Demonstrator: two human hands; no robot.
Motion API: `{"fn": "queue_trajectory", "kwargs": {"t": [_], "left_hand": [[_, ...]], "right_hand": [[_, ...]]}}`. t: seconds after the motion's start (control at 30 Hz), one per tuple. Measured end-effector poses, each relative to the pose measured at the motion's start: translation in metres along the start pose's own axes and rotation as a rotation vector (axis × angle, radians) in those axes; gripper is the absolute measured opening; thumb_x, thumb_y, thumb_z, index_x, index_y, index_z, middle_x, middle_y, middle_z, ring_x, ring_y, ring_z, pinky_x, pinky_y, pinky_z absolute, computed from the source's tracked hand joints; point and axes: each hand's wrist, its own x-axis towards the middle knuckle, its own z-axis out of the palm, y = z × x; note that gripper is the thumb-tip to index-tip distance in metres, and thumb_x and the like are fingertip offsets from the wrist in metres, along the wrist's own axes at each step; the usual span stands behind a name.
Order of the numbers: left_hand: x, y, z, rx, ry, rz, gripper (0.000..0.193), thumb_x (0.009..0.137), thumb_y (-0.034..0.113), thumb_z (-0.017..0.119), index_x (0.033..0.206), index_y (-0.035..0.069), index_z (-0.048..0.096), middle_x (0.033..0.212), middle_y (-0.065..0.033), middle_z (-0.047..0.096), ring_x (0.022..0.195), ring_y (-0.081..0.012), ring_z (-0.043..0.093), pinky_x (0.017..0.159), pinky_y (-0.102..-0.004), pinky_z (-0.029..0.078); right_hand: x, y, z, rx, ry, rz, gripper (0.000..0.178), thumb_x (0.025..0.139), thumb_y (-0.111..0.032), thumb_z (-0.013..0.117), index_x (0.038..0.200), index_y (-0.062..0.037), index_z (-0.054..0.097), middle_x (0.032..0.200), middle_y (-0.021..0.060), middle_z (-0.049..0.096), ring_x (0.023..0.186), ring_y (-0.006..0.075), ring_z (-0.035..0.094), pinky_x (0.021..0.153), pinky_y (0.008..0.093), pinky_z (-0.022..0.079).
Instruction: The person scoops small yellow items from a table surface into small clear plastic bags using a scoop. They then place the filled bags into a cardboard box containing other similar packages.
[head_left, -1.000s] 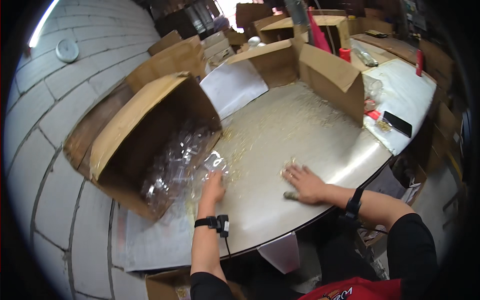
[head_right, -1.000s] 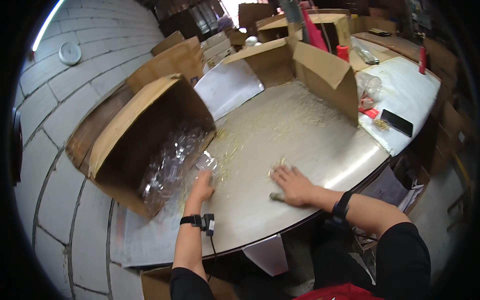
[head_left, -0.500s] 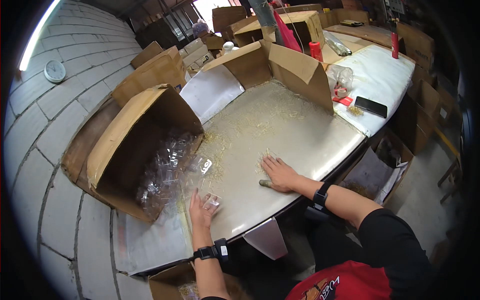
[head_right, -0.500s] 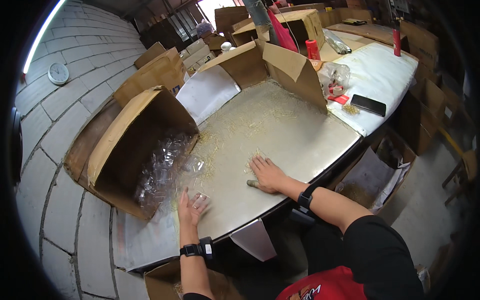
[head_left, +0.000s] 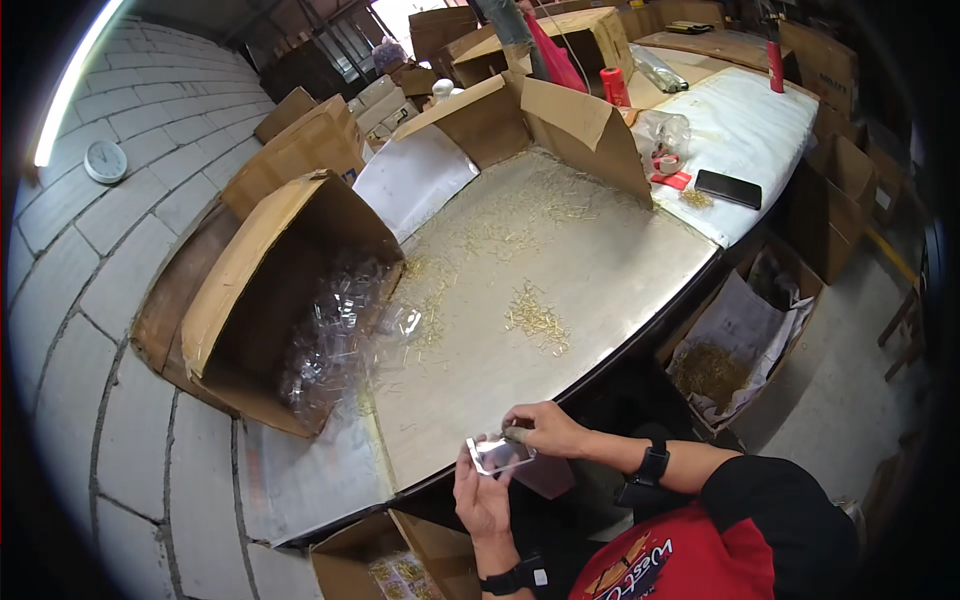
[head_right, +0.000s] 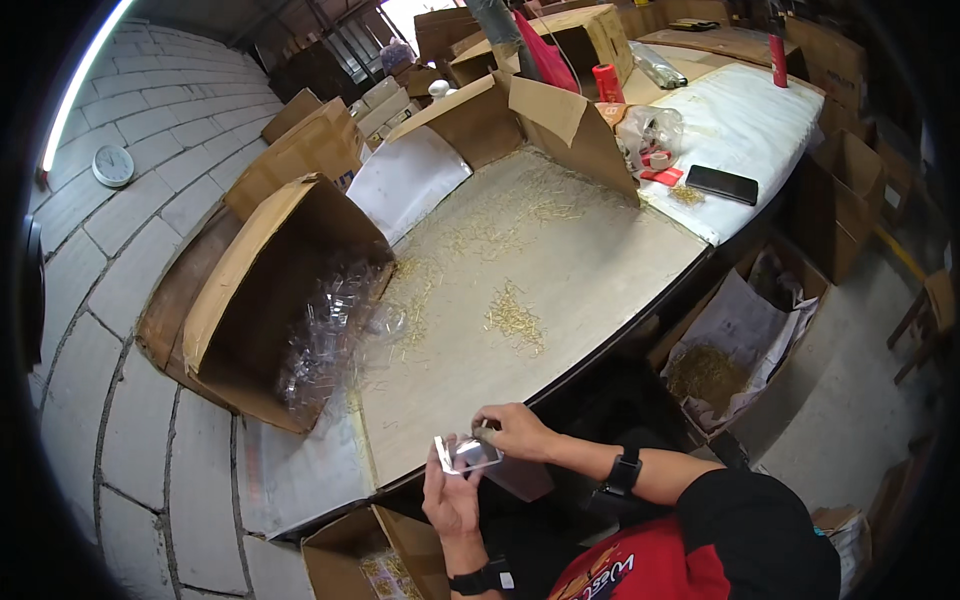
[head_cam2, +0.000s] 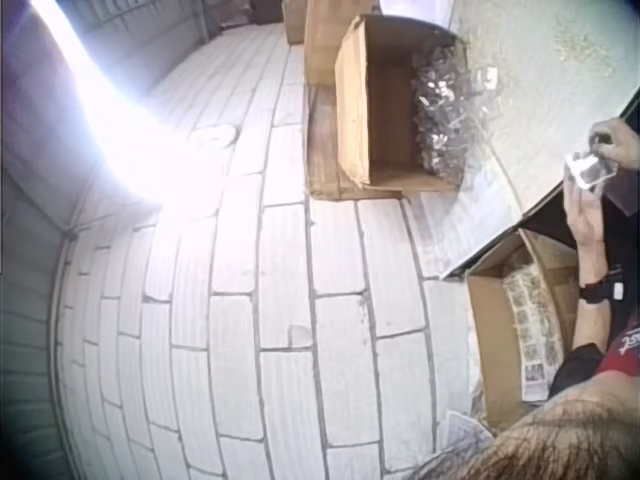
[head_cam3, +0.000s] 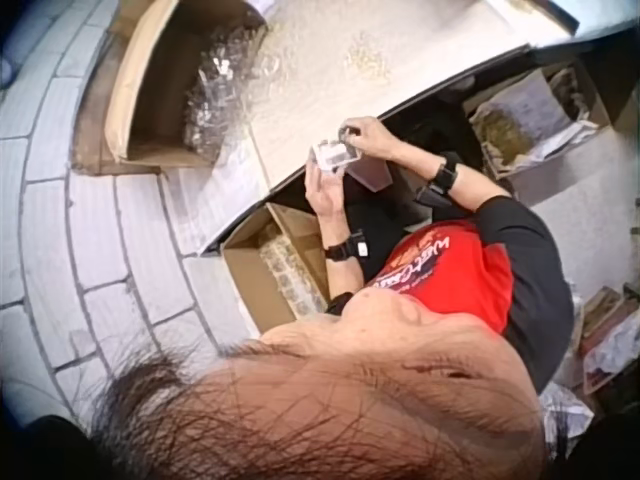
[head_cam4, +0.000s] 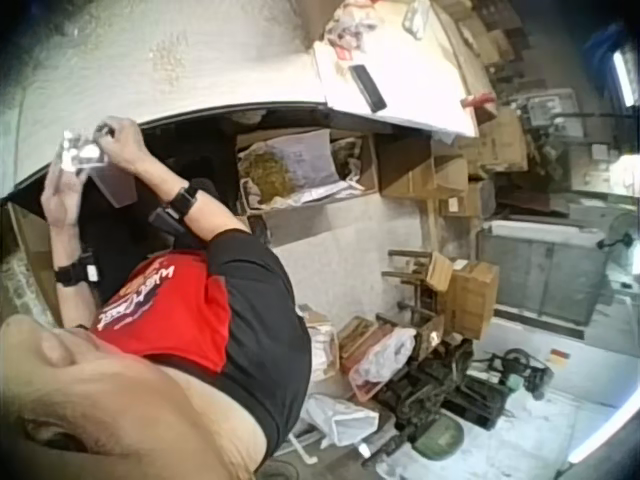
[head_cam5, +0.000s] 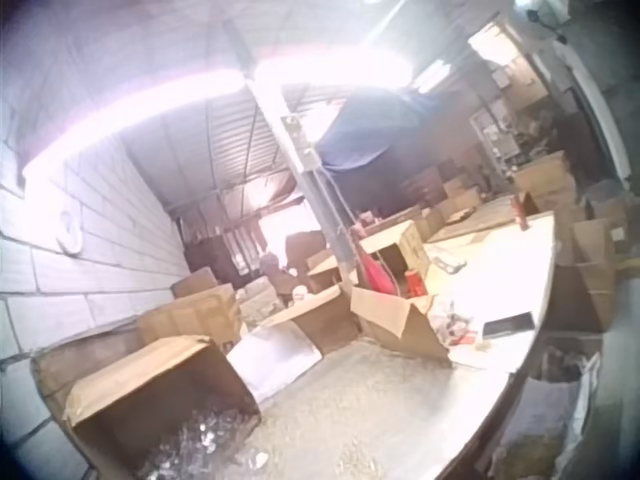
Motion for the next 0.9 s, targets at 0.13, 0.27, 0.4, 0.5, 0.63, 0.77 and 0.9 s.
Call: {"fn": "queue_trajectory", "kwargs": {"t": [0.13, 0.27, 0.4, 0.5, 0.63, 0.77, 0.9], "left_hand": [[-0.029, 0.001, -0.007, 0.133, 0.165, -0.263, 0.045, 0.092, 0.031, 0.05, 0.122, -0.002, 0.045, 0.121, -0.0178, 0.052, 0.111, -0.0349, 0.054, 0.084, -0.0543, 0.051], [-0.061, -0.018, -0.029, 0.154, 0.26, -0.375, 0.033, 0.096, 0.026, 0.046, 0.113, -0.001, 0.052, 0.105, -0.0217, 0.06, 0.09, -0.0371, 0.064, 0.072, -0.0481, 0.057], [-0.1, -0.009, -0.052, 0.218, 0.387, -0.428, 0.034, 0.098, 0.027, 0.043, 0.115, -0.001, 0.05, 0.112, -0.0247, 0.058, 0.09, -0.0382, 0.065, 0.067, -0.0421, 0.059], [-0.124, -0.019, -0.092, 0.361, 0.553, -0.498, 0.04, 0.099, 0.032, 0.039, 0.117, -0.002, 0.048, 0.111, -0.0246, 0.059, 0.09, -0.0378, 0.066, 0.065, -0.041, 0.058], [-0.121, -0.061, -0.101, 0.254, 0.482, -0.604, 0.05, 0.098, 0.039, 0.036, 0.118, -0.005, 0.048, 0.11, -0.0245, 0.06, 0.088, -0.0365, 0.066, 0.064, -0.0415, 0.058], [-0.093, -0.095, -0.081, 0.285, 0.388, -0.673, 0.06, 0.097, 0.048, 0.032, 0.124, -0.005, 0.045, 0.115, -0.0226, 0.058, 0.09, -0.0349, 0.066, 0.065, -0.0372, 0.057], [-0.069, -0.1, -0.057, 0.197, 0.382, -0.675, 0.066, 0.096, 0.053, 0.028, 0.129, -0.003, 0.041, 0.119, -0.0221, 0.056, 0.09, -0.0365, 0.066, 0.062, -0.0341, 0.056]], "right_hand": [[-0.035, 0.0, 0.005, -0.317, -0.115, -0.135, 0.016, 0.08, -0.018, 0.058, 0.087, -0.0054, 0.064, 0.077, 0.0194, 0.063, 0.074, 0.0375, 0.062, 0.066, 0.0441, 0.05], [-0.054, 0.0, 0.012, -0.561, -0.407, -0.132, 0.021, 0.081, -0.025, 0.063, 0.088, -0.0052, 0.062, 0.082, 0.0185, 0.063, 0.08, 0.0373, 0.061, 0.07, 0.0446, 0.049], [-0.026, 0.004, -0.044, -0.591, 0.087, -0.398, 0.032, 0.084, -0.022, 0.062, 0.108, -0.0009, 0.061, 0.108, 0.0179, 0.062, 0.1, 0.0339, 0.059, 0.087, 0.0401, 0.048], [0.038, 0.021, -0.114, -0.752, 0.487, -0.153, 0.044, 0.091, -0.024, 0.052, 0.127, 0.0013, 0.048, 0.131, 0.0271, 0.045, 0.124, 0.0392, 0.041, 0.105, 0.0421, 0.033], [0.122, 0.031, -0.128, -0.976, 0.313, 0.026, 0.05, 0.094, -0.036, 0.041, 0.134, -0.0039, 0.042, 0.14, 0.025, 0.035, 0.133, 0.0356, 0.03, 0.109, 0.0429, 0.026], [0.142, 0.041, -0.061, -1.083, -0.042, -0.225, 0.044, 0.093, -0.028, 0.042, 0.131, -0.0053, 0.045, 0.14, 0.0173, 0.039, 0.134, 0.0324, 0.03, 0.109, 0.0423, 0.025], [0.095, 0.036, 0.019, -1.038, -0.022, -0.309, 0.045, 0.088, -0.018, 0.045, 0.127, 0.004, 0.045, 0.137, 0.0224, 0.04, 0.132, 0.0358, 0.032, 0.108, 0.0429, 0.026]]}}
